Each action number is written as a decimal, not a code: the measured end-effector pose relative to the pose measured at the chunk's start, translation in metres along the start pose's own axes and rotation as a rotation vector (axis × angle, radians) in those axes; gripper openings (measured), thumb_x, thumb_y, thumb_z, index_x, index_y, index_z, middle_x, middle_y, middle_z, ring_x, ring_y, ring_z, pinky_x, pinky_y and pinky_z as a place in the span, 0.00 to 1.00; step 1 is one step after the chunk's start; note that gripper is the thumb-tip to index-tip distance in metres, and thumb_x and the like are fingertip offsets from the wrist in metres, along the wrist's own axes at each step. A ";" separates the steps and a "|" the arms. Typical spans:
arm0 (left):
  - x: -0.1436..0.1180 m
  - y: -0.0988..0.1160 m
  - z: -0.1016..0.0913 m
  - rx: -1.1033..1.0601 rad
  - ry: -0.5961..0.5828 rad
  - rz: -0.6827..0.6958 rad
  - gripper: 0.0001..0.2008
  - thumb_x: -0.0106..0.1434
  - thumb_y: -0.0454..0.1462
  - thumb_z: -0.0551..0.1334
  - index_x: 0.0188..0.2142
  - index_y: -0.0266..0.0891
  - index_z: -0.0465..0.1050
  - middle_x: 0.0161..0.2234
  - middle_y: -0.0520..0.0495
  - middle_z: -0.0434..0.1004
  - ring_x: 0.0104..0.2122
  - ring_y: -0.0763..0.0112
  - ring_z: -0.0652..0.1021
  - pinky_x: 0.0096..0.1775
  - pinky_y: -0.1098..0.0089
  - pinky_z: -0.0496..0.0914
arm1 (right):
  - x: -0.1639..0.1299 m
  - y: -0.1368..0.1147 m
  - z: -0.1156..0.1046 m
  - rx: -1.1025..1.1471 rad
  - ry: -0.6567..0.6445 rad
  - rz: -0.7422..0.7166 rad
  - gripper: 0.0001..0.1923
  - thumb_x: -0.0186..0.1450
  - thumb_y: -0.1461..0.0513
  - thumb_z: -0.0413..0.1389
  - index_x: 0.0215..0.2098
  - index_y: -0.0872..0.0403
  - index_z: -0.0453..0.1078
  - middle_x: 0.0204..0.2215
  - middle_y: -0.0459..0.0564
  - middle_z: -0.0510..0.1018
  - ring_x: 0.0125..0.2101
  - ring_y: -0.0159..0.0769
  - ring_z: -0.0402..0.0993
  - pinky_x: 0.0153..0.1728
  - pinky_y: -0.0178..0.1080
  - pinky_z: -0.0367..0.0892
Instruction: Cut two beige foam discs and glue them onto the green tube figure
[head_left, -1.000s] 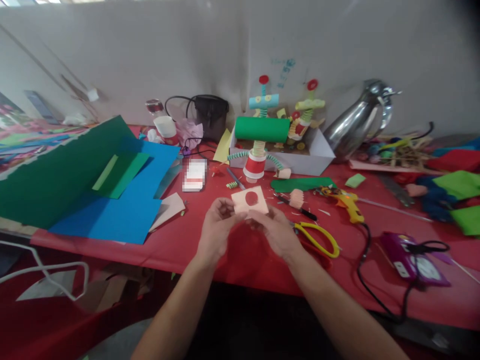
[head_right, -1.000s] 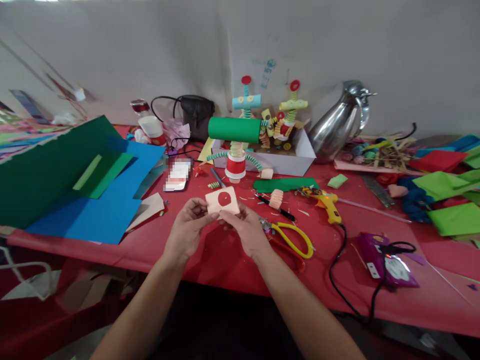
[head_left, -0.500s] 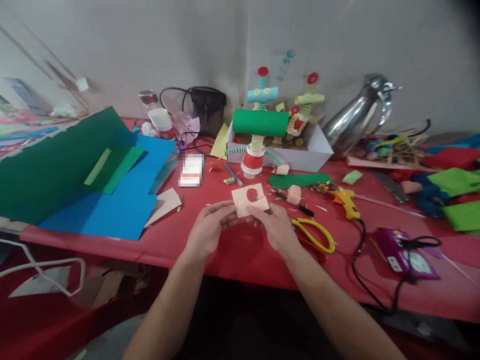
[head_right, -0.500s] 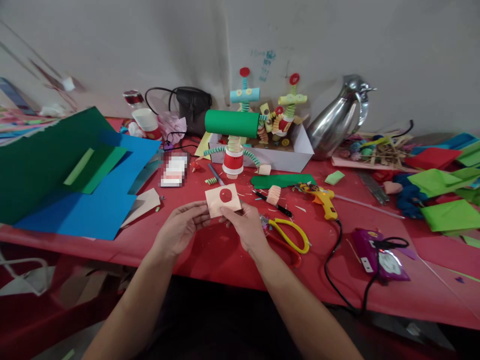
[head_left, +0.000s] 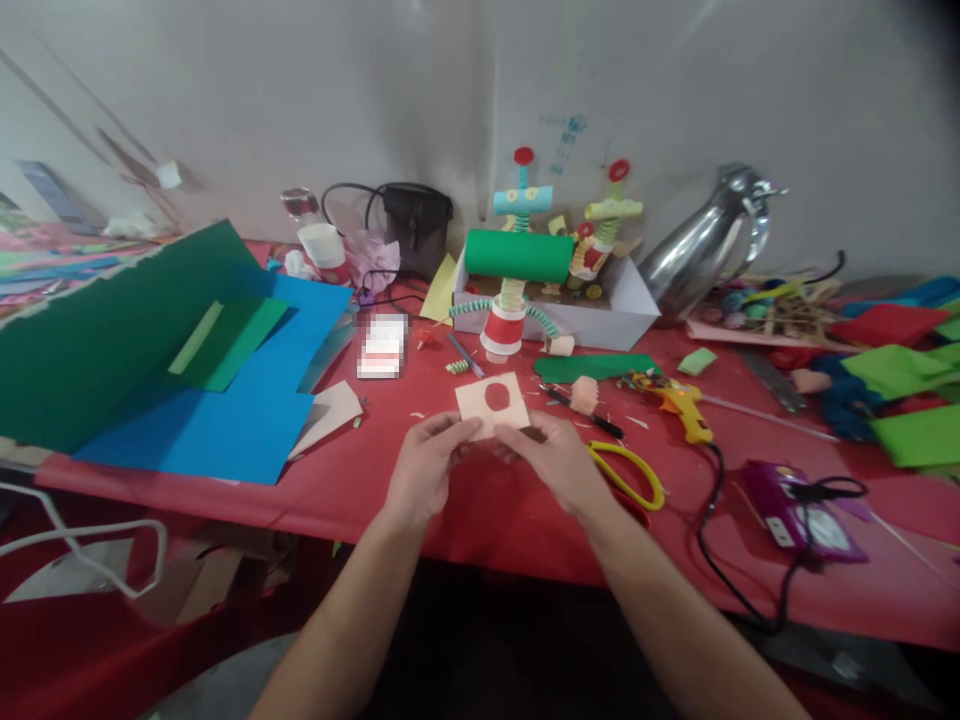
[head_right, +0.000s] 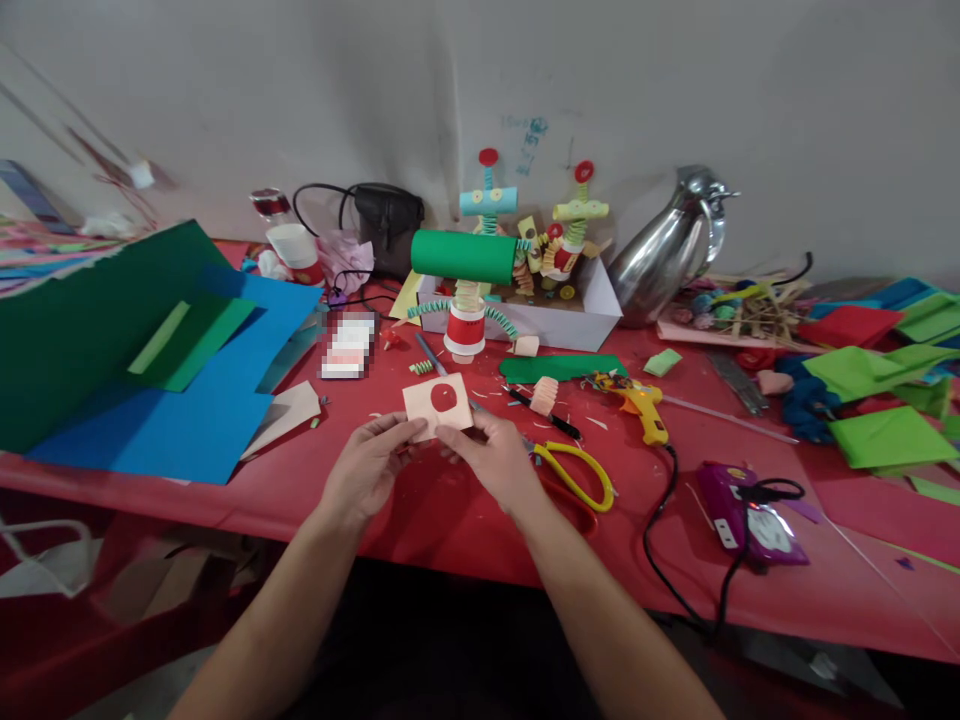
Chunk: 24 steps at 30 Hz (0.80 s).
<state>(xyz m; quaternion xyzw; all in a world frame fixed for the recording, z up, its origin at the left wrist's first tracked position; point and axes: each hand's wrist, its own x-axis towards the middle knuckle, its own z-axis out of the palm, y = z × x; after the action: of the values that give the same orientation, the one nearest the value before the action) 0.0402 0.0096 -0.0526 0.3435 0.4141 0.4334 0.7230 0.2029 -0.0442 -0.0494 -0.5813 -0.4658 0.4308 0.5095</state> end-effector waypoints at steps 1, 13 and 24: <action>0.001 0.002 -0.002 -0.021 0.011 -0.003 0.10 0.48 0.37 0.76 0.25 0.37 0.77 0.25 0.53 0.76 0.25 0.79 0.74 0.31 0.76 0.67 | -0.006 0.000 -0.015 -0.179 -0.032 -0.032 0.18 0.62 0.49 0.60 0.41 0.54 0.76 0.33 0.52 0.82 0.34 0.43 0.79 0.38 0.45 0.73; -0.001 0.016 -0.002 -0.175 0.148 0.006 0.12 0.44 0.36 0.77 0.26 0.35 0.78 0.31 0.48 0.79 0.33 0.74 0.77 0.36 0.73 0.71 | -0.060 0.034 -0.100 -0.601 -0.108 0.080 0.29 0.61 0.56 0.58 0.60 0.52 0.66 0.52 0.59 0.77 0.52 0.51 0.75 0.53 0.53 0.69; -0.009 0.040 -0.003 -0.359 0.237 0.085 0.11 0.45 0.34 0.76 0.24 0.35 0.76 0.28 0.51 0.77 0.30 0.74 0.77 0.38 0.69 0.74 | -0.101 0.026 -0.015 0.241 -0.221 0.247 0.42 0.49 0.45 0.69 0.60 0.41 0.65 0.40 0.51 0.74 0.34 0.40 0.71 0.30 0.39 0.71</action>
<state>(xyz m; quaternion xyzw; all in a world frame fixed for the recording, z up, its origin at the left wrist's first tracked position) 0.0216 0.0172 -0.0167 0.1730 0.3977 0.5676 0.6999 0.2009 -0.1470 -0.0709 -0.5180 -0.3889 0.6039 0.4645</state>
